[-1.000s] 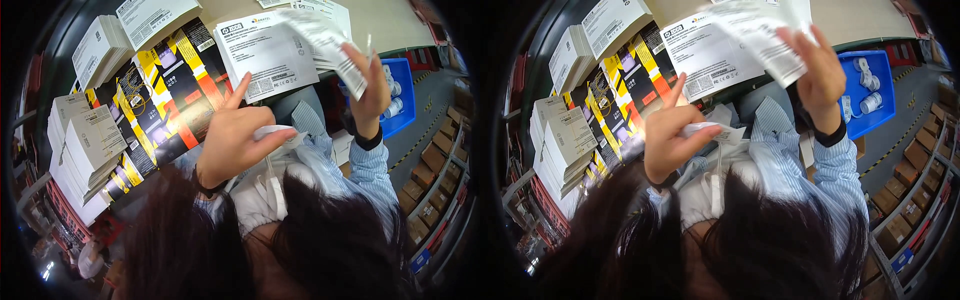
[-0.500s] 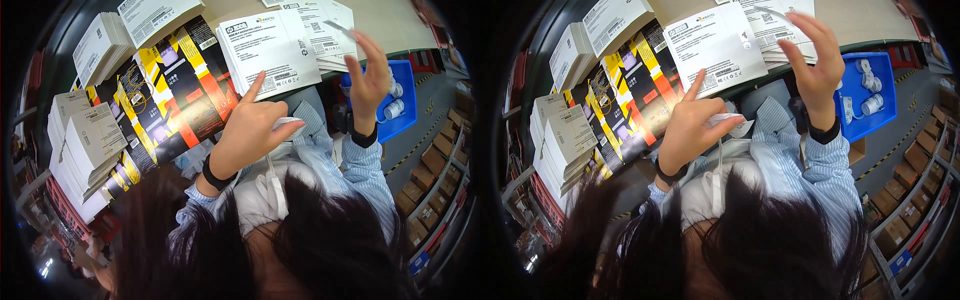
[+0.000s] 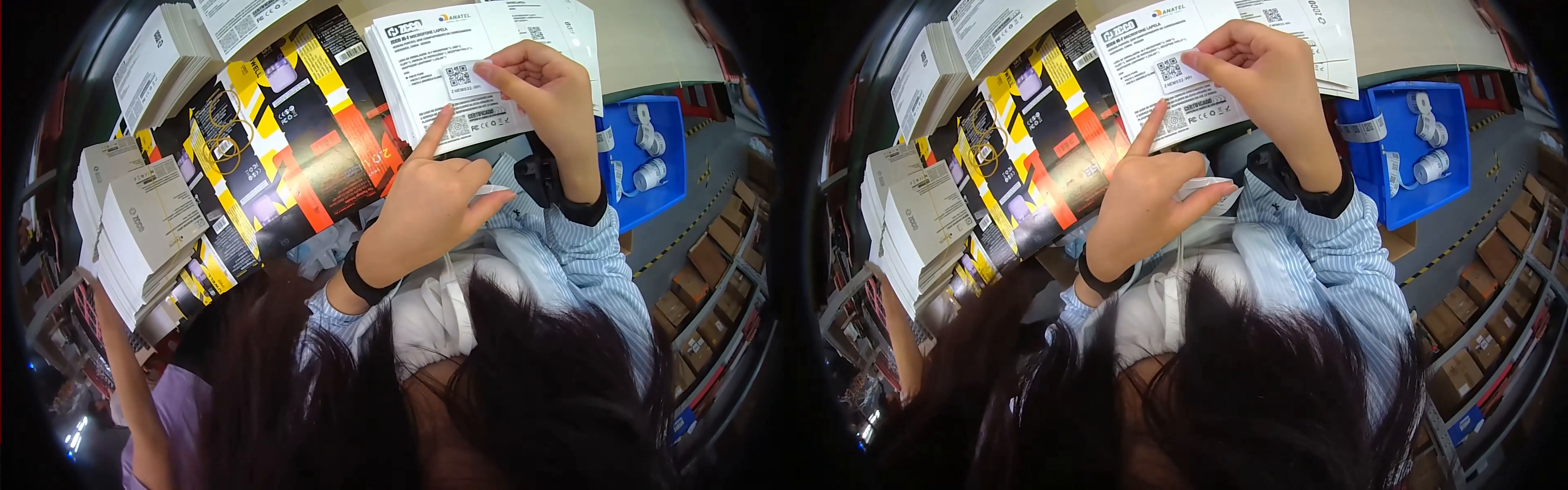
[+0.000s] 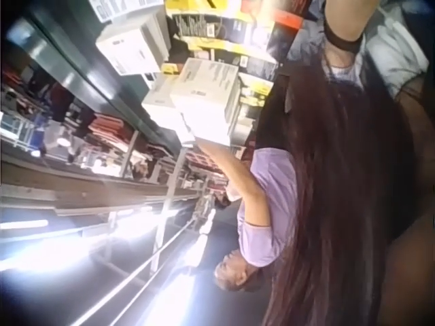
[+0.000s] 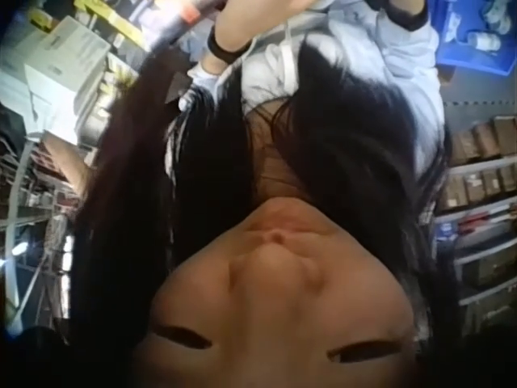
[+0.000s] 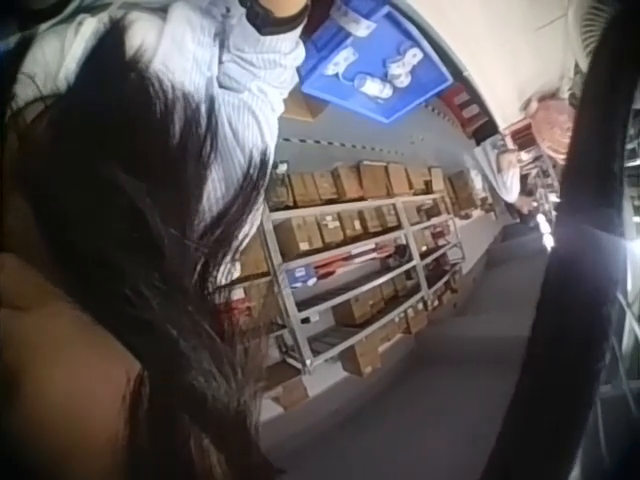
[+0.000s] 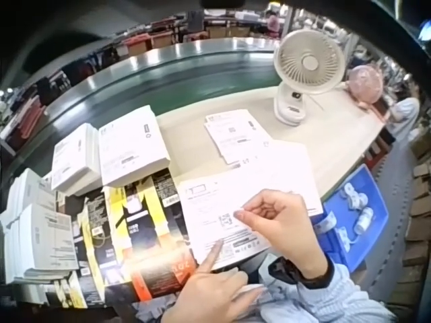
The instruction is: The person peels a sticker from a roll by hand, presses it onto a white card, and then places the card onto a stack. This process is repeated for several more cards.
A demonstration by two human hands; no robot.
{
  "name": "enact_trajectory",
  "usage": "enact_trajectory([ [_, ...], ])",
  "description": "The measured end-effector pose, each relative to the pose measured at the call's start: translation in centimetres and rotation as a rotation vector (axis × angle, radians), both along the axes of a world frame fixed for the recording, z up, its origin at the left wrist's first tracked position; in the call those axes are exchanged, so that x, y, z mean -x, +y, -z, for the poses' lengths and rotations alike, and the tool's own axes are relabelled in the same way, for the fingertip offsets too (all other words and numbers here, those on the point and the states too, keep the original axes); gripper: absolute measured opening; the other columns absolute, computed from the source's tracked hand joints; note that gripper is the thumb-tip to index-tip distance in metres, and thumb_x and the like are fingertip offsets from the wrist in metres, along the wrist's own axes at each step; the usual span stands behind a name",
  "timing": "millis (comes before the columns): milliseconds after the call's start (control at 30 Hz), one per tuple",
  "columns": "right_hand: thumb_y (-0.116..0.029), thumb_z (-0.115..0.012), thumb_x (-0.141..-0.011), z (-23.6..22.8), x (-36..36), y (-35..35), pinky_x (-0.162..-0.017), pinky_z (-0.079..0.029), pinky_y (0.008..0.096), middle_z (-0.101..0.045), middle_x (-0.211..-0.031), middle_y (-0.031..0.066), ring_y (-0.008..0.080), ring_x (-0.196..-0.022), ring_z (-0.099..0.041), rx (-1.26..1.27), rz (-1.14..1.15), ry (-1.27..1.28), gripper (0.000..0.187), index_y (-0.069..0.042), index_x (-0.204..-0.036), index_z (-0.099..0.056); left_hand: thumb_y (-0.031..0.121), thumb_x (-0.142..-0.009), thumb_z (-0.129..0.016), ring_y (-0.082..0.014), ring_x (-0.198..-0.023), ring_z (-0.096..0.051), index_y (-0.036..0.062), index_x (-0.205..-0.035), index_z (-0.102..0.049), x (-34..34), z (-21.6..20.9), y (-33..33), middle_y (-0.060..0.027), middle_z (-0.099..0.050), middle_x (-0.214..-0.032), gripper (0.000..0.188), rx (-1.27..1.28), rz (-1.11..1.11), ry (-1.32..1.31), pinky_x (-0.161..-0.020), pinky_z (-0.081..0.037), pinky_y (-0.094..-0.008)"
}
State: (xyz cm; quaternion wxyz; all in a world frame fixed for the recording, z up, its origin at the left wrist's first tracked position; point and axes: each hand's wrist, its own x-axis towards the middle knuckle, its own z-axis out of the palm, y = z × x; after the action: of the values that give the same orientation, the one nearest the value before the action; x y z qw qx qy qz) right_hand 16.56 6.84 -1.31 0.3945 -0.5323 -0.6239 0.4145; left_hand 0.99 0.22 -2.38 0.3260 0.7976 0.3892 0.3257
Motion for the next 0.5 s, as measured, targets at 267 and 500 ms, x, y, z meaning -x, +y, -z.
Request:
enact_trajectory([
  [267, -0.011, -0.069, -0.076, 0.19, -0.01, 0.27, -0.051, -0.038, 0.0154, -0.062, -0.07, 0.0004, 0.0031, -0.061, -0.054, 0.017, 0.011, -0.026, 0.013, 0.0, -0.082, -0.064, 0.022, -0.074, -0.068, -0.0258, -0.046, -0.049, 0.0035, -0.062, -0.053, 0.1, -0.13, 0.2, -0.0082, -0.047, -0.047, 0.027, 0.006, 0.02, 0.009, -0.105, -0.027, -0.0459],
  [500, -0.012, -0.07, -0.075, 0.84, -0.31, 0.26, -0.052, -0.039, 0.0169, -0.062, -0.07, 0.0008, 0.0035, -0.06, -0.054, 0.043, 0.044, -0.077, 0.015, 0.0, -0.081, -0.063, 0.021, -0.074, -0.069, -0.0251, -0.045, -0.048, 0.0035, -0.063, -0.052, 0.03, 0.1, 0.24, -0.0077, -0.047, -0.047, 0.026, -0.011, 0.023, 0.01, -0.104, -0.027, -0.0457],
])
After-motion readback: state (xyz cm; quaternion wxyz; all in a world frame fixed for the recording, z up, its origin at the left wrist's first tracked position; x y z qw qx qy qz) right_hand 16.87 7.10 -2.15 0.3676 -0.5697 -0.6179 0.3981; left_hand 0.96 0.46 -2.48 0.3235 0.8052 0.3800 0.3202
